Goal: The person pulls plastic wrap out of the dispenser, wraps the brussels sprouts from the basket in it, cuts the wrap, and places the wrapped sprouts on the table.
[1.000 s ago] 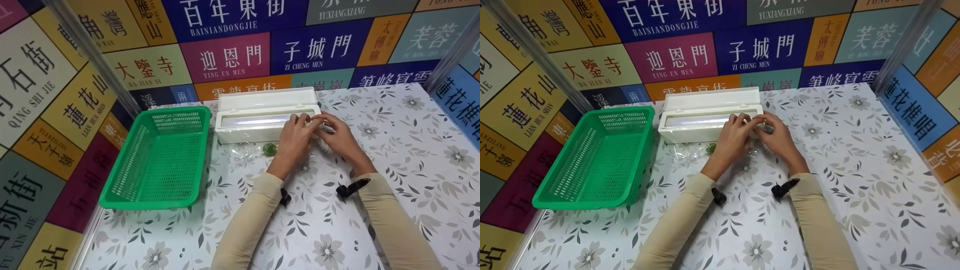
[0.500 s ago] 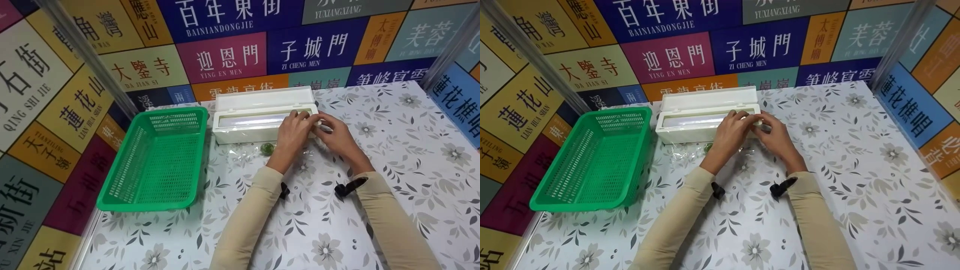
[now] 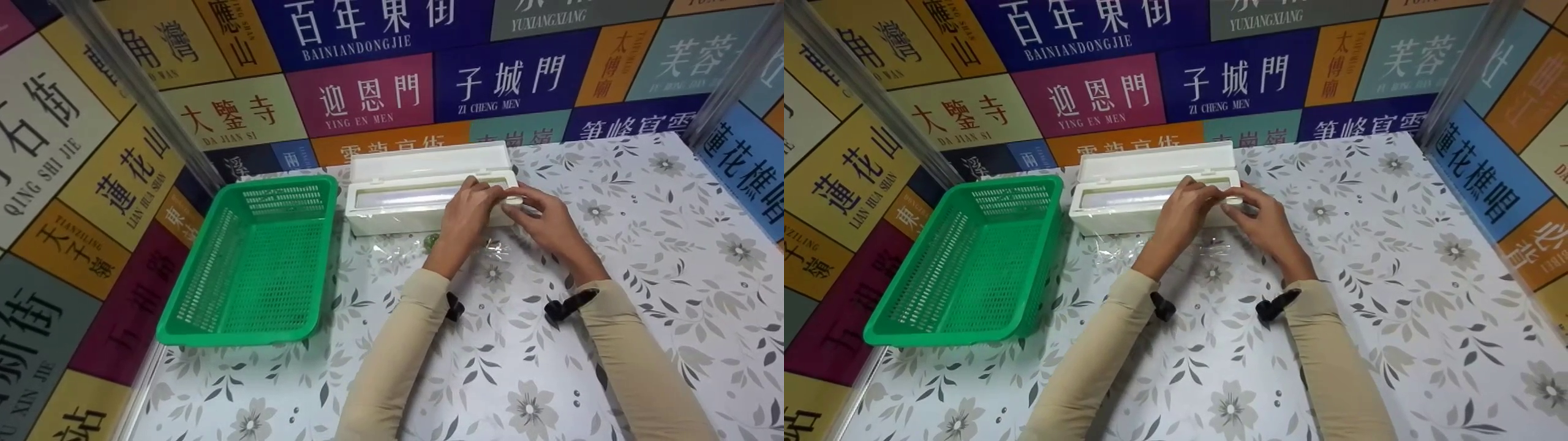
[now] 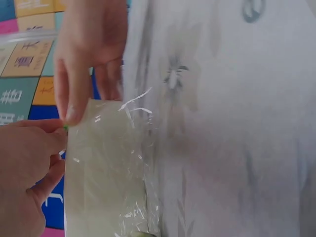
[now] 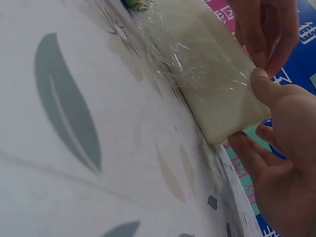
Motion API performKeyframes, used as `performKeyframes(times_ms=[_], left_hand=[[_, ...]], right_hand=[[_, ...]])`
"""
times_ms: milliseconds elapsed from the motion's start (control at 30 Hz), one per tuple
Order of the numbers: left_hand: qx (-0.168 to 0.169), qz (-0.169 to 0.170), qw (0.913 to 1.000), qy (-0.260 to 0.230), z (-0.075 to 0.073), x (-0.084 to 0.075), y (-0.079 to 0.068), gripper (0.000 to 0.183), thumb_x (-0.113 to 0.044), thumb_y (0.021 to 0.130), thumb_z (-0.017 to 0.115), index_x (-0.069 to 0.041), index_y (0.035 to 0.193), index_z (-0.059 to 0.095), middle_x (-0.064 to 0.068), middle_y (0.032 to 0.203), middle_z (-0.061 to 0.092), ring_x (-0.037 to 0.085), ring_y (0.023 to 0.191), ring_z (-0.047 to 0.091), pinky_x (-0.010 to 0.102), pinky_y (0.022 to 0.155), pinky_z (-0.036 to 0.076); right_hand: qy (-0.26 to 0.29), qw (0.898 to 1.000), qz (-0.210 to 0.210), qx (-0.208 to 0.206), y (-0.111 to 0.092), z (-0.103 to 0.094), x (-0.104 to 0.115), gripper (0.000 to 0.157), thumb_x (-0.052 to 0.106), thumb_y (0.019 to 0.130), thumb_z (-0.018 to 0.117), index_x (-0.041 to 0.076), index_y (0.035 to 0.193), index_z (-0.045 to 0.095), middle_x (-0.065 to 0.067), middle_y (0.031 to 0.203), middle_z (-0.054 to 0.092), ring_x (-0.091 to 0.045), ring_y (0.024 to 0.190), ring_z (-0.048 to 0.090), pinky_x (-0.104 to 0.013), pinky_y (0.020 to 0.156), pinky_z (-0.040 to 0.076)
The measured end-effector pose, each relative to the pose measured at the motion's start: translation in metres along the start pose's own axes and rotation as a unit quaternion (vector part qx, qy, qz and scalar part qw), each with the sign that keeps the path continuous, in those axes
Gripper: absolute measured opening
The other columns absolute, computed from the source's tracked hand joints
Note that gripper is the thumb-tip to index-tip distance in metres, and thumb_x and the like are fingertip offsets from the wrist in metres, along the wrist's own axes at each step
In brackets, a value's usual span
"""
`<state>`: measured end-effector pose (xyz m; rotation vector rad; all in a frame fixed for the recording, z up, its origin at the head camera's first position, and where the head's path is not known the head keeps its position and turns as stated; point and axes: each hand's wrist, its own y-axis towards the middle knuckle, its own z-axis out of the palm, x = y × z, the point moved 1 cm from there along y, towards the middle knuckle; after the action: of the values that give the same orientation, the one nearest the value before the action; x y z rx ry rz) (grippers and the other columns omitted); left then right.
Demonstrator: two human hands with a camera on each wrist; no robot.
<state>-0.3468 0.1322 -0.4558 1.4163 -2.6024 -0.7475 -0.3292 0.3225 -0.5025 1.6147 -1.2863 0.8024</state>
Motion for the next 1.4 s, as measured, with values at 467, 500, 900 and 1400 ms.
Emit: performKeyframes(times_ms=[467,500,900,1400], left_hand=[[0.039,-0.017,0.9935,-0.105,-0.016,0.027,0.0,0.016,-0.019,0.106,0.071,-0.019,0.11,0.086,-0.009,0.112,0.084,0.016,0.112,0.068,0.027,0.101,0.056],[0.038,-0.021,0.9928,-0.112,-0.017,0.029,-0.002,0.015,-0.019,0.106,0.072,-0.019,0.11,0.087,-0.009,0.112,0.084,0.016,0.112,0.068,0.027,0.101,0.056],[0.04,-0.045,0.9884,-0.14,-0.022,0.043,-0.011,0.015,-0.018,0.106,0.072,-0.019,0.112,0.086,-0.007,0.112,0.083,0.015,0.112,0.068,0.029,0.101,0.057],[0.014,-0.064,0.988,-0.14,-0.028,0.065,-0.024,0.014,-0.02,0.105,0.074,-0.021,0.111,0.087,-0.009,0.112,0.084,0.017,0.11,0.069,0.028,0.099,0.058]], right_hand=[[-0.001,1.0,0.006,-0.004,0.0,0.001,-0.001,0.041,0.026,0.106,0.072,0.014,0.145,0.069,-0.011,0.165,0.053,-0.032,0.146,0.059,-0.051,0.123,0.047],[-0.001,1.0,0.008,-0.005,0.0,0.001,-0.001,0.04,0.025,0.106,0.072,0.013,0.145,0.069,-0.012,0.166,0.052,-0.033,0.146,0.058,-0.051,0.123,0.046],[-0.001,1.0,0.019,-0.004,-0.001,0.002,0.004,0.042,0.027,0.105,0.073,0.013,0.144,0.07,-0.015,0.168,0.048,-0.033,0.145,0.059,-0.045,0.123,0.047],[-0.006,1.0,0.013,0.013,-0.003,0.0,0.004,0.043,0.033,0.105,0.074,0.017,0.145,0.069,-0.012,0.166,0.052,-0.03,0.146,0.059,-0.024,0.116,0.051]])
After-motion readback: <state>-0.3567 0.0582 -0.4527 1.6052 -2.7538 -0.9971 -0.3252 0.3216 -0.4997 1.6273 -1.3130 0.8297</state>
